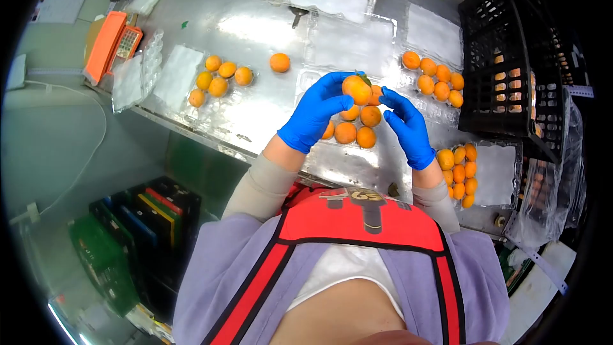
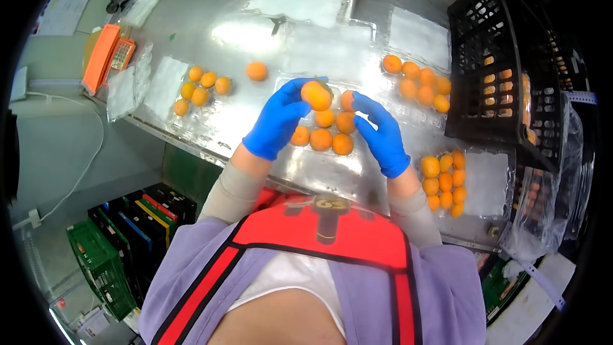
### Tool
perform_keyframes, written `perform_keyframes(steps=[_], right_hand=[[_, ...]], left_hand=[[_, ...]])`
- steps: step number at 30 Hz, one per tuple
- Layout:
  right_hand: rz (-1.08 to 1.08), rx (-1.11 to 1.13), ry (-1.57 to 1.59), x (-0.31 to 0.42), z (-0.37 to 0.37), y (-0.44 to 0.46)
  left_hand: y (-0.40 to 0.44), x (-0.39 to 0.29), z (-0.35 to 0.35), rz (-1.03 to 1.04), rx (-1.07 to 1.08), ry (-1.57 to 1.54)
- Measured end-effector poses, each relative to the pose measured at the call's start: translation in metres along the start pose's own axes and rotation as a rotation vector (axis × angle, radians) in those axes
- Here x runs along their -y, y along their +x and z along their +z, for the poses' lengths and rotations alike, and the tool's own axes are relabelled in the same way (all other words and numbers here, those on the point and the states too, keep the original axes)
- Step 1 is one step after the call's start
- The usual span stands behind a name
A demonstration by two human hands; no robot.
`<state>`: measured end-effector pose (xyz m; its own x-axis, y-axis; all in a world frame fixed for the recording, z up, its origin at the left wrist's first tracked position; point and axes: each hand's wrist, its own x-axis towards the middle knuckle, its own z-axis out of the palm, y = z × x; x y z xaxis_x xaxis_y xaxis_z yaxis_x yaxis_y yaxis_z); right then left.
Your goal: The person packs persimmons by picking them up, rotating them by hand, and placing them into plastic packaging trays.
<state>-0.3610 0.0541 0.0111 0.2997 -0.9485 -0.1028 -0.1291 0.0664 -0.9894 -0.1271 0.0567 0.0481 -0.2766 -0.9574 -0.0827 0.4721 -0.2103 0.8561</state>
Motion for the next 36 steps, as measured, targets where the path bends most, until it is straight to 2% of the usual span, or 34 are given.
perform_keyframes(steps=[4,6,9,10,12,15,20,23,26,28,30,31,33,36], right_hand=[[-0.046,0.022,-0.010,0.029,0.005,0.003],[-0.055,0.038,-0.034,0.045,0.009,0.004],[-0.143,-0.008,0.035,0.069,0.020,0.004],[-0.239,0.009,0.007,0.075,0.023,0.005],[-0.404,0.070,-0.128,0.080,0.022,0.009],[-0.524,0.152,-0.252,0.081,0.026,0.018],[-0.507,0.177,-0.274,0.083,0.032,0.022],[-0.473,0.144,-0.234,0.083,0.036,0.023],[-0.533,0.070,-0.205,0.077,0.038,0.023],[-0.332,0.079,0.074,0.078,0.038,0.020],[-0.265,0.083,0.118,0.079,0.036,0.019],[-0.199,0.091,0.162,0.080,0.036,0.019],[-0.168,0.113,0.203,0.079,0.035,0.018],[-0.139,0.163,0.253,0.075,0.037,0.020]], left_hand=[[-0.005,0.006,0.000,-0.004,0.016,-0.172],[-0.008,0.004,0.003,-0.089,0.031,-0.316],[-0.010,0.005,0.009,-0.124,0.019,-0.290],[-0.010,0.005,0.010,-0.127,0.020,-0.290],[-0.007,0.005,0.010,-0.209,0.135,-0.540],[-0.005,0.008,0.010,-0.288,0.123,-0.577],[-0.007,0.007,0.013,-0.297,0.102,-0.540],[-0.007,0.004,0.015,-0.297,0.082,-0.469],[-0.007,0.010,0.010,-0.299,0.042,-0.383],[-0.008,0.009,0.008,-0.305,-0.005,-0.333],[-0.013,0.002,0.007,0.018,-0.135,0.127],[-0.012,0.000,0.007,0.016,-0.135,0.126],[-0.011,-0.004,0.008,0.416,-0.064,0.542],[-0.009,-0.014,0.014,0.445,-0.008,0.660]])
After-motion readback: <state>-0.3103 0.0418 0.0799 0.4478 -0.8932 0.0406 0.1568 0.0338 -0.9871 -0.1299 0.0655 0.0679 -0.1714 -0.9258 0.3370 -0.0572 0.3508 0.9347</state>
